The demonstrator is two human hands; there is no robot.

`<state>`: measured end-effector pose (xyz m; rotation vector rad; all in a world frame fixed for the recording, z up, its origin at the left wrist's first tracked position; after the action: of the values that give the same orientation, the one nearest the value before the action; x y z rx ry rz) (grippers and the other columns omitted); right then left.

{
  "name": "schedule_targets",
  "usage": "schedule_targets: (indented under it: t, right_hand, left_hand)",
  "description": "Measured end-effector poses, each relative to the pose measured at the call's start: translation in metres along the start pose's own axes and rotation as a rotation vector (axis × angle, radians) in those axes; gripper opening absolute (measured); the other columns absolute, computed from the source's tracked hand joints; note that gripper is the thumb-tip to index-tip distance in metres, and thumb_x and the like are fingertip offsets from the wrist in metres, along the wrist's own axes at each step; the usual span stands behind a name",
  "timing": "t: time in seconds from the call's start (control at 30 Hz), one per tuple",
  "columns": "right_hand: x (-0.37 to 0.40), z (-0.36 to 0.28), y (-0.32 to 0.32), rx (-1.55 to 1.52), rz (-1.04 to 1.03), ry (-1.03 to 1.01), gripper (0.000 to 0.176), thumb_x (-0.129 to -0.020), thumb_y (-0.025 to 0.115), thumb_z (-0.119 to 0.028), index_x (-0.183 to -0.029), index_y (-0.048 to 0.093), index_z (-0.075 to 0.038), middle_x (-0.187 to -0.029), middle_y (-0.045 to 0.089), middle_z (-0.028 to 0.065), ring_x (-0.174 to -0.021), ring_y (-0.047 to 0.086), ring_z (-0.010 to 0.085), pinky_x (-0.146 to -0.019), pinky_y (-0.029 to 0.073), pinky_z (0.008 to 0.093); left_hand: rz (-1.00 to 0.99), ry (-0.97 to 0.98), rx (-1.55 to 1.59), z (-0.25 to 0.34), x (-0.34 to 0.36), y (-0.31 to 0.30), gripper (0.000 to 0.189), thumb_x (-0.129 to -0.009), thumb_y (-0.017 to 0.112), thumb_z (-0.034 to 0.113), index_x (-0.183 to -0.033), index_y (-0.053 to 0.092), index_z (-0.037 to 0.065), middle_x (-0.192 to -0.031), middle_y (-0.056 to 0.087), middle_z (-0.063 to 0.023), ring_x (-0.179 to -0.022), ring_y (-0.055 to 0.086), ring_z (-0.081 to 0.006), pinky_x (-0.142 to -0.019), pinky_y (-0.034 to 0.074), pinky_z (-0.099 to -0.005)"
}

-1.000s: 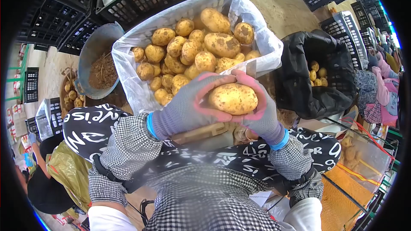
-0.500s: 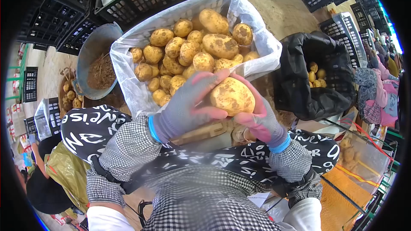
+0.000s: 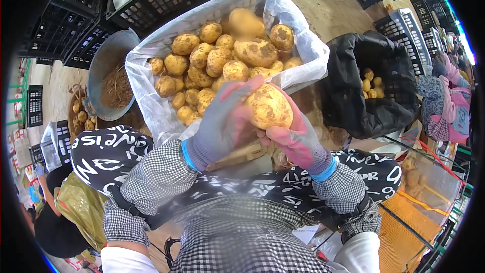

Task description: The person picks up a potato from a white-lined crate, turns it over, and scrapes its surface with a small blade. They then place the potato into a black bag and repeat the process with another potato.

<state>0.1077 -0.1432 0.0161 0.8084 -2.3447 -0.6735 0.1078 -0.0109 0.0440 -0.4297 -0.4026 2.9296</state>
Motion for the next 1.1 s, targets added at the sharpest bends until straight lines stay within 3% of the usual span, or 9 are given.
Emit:
schedule_targets:
  t: [0.1, 0.27, 0.37, 0.5, 0.6, 0.8, 0.9, 1.0, 1.1]
  right_hand:
    - [-0.006, 0.009, -0.003, -0.041, 0.019, -0.073, 0.084, -0.084, 0.071, -0.006, -0.154, 0.026, -0.006, -0.140, 0.049, 0.0111, -0.120, 0.055, 0.0193, -0.097, 0.049, 0.0327]
    - [0.002, -0.034, -0.009, 0.904, 0.199, -0.523, 0.082, -0.077, 0.077, -0.008, -0.148, 0.036, -0.002, -0.142, 0.047, 0.0147, -0.132, 0.045, 0.0233, -0.108, 0.040, 0.0368]
    - [0.007, -0.045, -0.008, 1.061, 0.194, -0.532, 0.079, -0.076, 0.078, -0.010, -0.145, 0.041, 0.000, -0.142, 0.047, 0.0156, -0.132, 0.046, 0.0235, -0.110, 0.037, 0.0366]
    - [0.002, -0.036, -0.023, 0.814, 0.178, -0.498, 0.074, -0.078, 0.080, -0.014, -0.141, 0.045, 0.000, -0.137, 0.051, 0.0160, -0.127, 0.050, 0.0246, -0.107, 0.039, 0.0341]
    - [0.002, -0.035, -0.024, 0.768, 0.219, -0.504, 0.066, -0.080, 0.079, -0.017, -0.137, 0.050, 0.001, -0.130, 0.056, 0.0146, -0.120, 0.056, 0.0239, -0.102, 0.043, 0.0324]
    - [0.005, -0.038, -0.024, 0.921, 0.292, -0.546, 0.046, -0.089, 0.072, -0.021, -0.129, 0.060, -0.003, -0.117, 0.064, 0.0089, -0.106, 0.060, 0.0167, -0.092, 0.048, 0.0311]
    - [0.000, -0.037, -0.035, 0.642, 0.388, -0.355, 0.042, -0.092, 0.069, -0.024, -0.128, 0.061, -0.004, -0.114, 0.065, 0.0071, -0.097, 0.062, 0.0133, -0.086, 0.050, 0.0286]
    - [-0.001, -0.017, -0.040, 0.510, 0.297, -0.079, 0.041, -0.094, 0.067, -0.027, -0.128, 0.062, -0.004, -0.111, 0.065, 0.0051, -0.092, 0.061, 0.0099, -0.077, 0.052, 0.0253]
    - [0.000, -0.006, -0.039, 0.436, 0.239, -0.038, 0.042, -0.095, 0.067, -0.029, -0.129, 0.062, -0.005, -0.107, 0.066, 0.0033, -0.088, 0.061, 0.0083, -0.070, 0.053, 0.0235]
  left_hand:
    - [0.078, -0.064, 0.145, -0.015, 0.005, -0.002, 0.056, -0.104, 0.048, 0.041, -0.140, 0.049, -0.002, -0.127, 0.050, -0.0141, -0.114, 0.053, -0.0199, -0.099, 0.043, -0.0316]
    - [-0.010, -0.364, 0.498, -0.029, 0.000, 0.014, 0.062, -0.098, 0.062, 0.038, -0.143, 0.043, 0.000, -0.132, 0.050, -0.0117, -0.120, 0.053, -0.0190, -0.104, 0.041, -0.0321]
    - [-0.017, -0.444, 0.707, -0.023, -0.001, 0.019, 0.069, -0.090, 0.074, 0.025, -0.145, 0.039, 0.002, -0.133, 0.050, -0.0103, -0.124, 0.051, -0.0178, -0.108, 0.039, -0.0323]
    - [-0.007, -0.404, 0.683, -0.027, -0.002, 0.013, 0.077, -0.079, 0.082, 0.008, -0.143, 0.040, 0.003, -0.134, 0.048, -0.0094, -0.128, 0.048, -0.0172, -0.111, 0.037, -0.0332]
    - [-0.066, -0.276, 0.450, -0.024, -0.004, 0.012, 0.078, -0.078, 0.083, 0.007, -0.143, 0.040, 0.003, -0.133, 0.049, -0.0087, -0.128, 0.048, -0.0168, -0.111, 0.038, -0.0336]
    - [-0.071, -0.524, 0.756, -0.033, 0.006, 0.025, 0.078, -0.077, 0.083, 0.006, -0.142, 0.040, 0.003, -0.135, 0.049, -0.0074, -0.127, 0.048, -0.0167, -0.110, 0.039, -0.0325]
    - [-0.108, -0.476, 0.738, -0.035, 0.012, 0.029, 0.077, -0.078, 0.082, 0.004, -0.142, 0.039, 0.002, -0.137, 0.048, -0.0080, -0.128, 0.048, -0.0168, -0.110, 0.039, -0.0325]
    - [-0.110, -0.452, 0.744, -0.034, 0.013, 0.028, 0.076, -0.078, 0.082, 0.005, -0.142, 0.040, 0.003, -0.138, 0.048, -0.0081, -0.128, 0.048, -0.0168, -0.110, 0.039, -0.0326]
    - [-0.180, -0.400, 0.646, -0.037, 0.015, 0.027, 0.076, -0.078, 0.082, 0.005, -0.142, 0.041, 0.003, -0.139, 0.048, -0.0077, -0.129, 0.048, -0.0172, -0.111, 0.038, -0.0332]
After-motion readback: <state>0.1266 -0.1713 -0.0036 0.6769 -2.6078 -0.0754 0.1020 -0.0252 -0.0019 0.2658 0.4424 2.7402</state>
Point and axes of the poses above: each hand's wrist, its own x-axis away from the middle knuckle, its own y-axis out of the palm, z = x × y, the point moved 9 cm from there along -x, towards the middle knuckle
